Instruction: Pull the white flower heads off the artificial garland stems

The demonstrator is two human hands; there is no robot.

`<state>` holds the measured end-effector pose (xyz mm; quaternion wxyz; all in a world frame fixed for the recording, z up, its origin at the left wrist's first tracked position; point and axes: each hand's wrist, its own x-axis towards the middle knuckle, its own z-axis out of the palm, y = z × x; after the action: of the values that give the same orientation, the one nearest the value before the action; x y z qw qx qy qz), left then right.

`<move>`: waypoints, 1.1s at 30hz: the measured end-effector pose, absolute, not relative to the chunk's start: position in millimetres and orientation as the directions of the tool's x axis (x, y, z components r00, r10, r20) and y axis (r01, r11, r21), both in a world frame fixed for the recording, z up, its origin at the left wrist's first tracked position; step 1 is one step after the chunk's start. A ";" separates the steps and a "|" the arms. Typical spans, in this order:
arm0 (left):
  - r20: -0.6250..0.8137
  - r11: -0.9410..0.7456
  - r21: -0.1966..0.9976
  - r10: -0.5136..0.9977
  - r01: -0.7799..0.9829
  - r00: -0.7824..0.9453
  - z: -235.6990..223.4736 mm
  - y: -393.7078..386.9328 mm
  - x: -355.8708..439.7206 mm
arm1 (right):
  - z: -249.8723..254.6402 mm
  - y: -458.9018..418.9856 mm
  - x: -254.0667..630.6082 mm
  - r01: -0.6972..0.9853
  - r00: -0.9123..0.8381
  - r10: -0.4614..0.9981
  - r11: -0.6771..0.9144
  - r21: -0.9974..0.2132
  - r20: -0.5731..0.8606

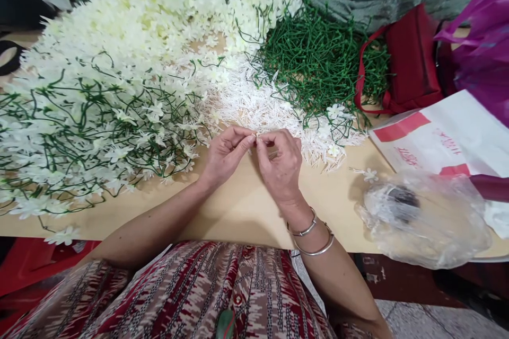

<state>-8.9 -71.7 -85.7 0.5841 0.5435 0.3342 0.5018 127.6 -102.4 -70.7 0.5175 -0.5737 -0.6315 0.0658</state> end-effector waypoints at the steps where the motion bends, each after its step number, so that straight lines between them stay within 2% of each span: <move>1: 0.165 -0.107 0.971 0.948 -0.215 0.274 -85.8 -71.9 -9.0 | -71.2 -101.9 129.7 0.638 0.192 0.797 0.342 -0.690 0.572; 8: 0.211 -0.160 0.971 0.926 -0.179 0.313 -84.8 -74.0 -10.2 | -70.1 -98.9 144.2 0.508 0.128 0.852 0.383 -0.771 0.507; 18: 0.179 -0.120 0.973 0.928 -0.195 0.326 -78.0 -84.6 -7.0 | -67.3 -100.5 141.3 0.579 0.166 0.752 0.450 -0.680 0.638; 24: 0.240 -0.202 0.966 0.930 -0.160 0.278 -75.8 -86.2 -7.2 | -70.1 -103.3 140.1 0.516 0.191 0.780 0.437 -0.737 0.596; 33: 0.332 -0.333 0.943 0.932 -0.017 0.144 -69.1 -80.2 -9.8 | -70.4 -101.5 140.2 0.523 0.118 0.774 0.485 -0.701 0.622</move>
<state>-9.8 -80.2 -69.1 0.4412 0.6142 0.3723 0.5380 140.2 -101.5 -70.4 0.5601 -0.4951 -0.6547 0.1120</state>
